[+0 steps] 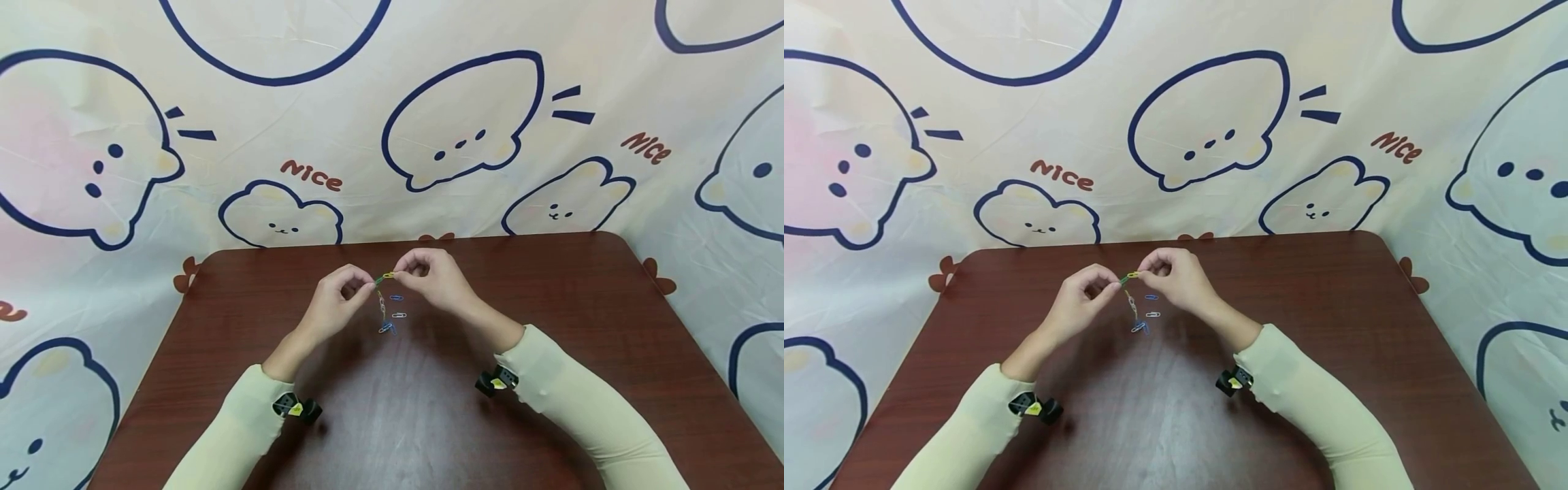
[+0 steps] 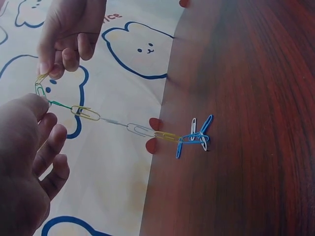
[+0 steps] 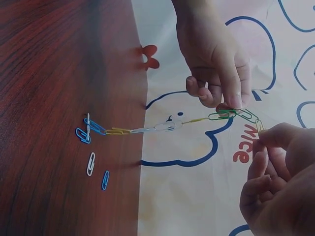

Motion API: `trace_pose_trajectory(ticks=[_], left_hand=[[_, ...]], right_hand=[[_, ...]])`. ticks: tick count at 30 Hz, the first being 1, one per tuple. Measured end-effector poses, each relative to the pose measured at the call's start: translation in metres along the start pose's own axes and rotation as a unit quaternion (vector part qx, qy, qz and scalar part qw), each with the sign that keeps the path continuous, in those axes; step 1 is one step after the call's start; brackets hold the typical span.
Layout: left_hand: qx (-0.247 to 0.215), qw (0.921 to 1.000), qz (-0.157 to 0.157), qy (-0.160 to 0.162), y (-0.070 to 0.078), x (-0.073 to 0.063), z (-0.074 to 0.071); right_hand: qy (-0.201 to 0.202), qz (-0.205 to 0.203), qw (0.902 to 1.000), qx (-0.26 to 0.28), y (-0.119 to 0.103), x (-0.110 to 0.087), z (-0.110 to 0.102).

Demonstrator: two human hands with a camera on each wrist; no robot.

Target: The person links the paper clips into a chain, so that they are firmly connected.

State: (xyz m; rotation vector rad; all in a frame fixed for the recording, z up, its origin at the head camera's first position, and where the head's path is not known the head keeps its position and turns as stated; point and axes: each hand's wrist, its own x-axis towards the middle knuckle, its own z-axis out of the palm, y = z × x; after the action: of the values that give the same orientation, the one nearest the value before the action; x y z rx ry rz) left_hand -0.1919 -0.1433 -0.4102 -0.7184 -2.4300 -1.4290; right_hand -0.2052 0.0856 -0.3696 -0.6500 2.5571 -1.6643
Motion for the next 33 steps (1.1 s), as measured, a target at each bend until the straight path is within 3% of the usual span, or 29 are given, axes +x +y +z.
trace_pose_trajectory(ticks=[33], left_hand=[[-0.03,0.9995,-0.001,0.001,0.013,0.006,0.001]], right_hand=[[0.01,-0.035,0.9992,0.019,0.0,0.0,0.013]])
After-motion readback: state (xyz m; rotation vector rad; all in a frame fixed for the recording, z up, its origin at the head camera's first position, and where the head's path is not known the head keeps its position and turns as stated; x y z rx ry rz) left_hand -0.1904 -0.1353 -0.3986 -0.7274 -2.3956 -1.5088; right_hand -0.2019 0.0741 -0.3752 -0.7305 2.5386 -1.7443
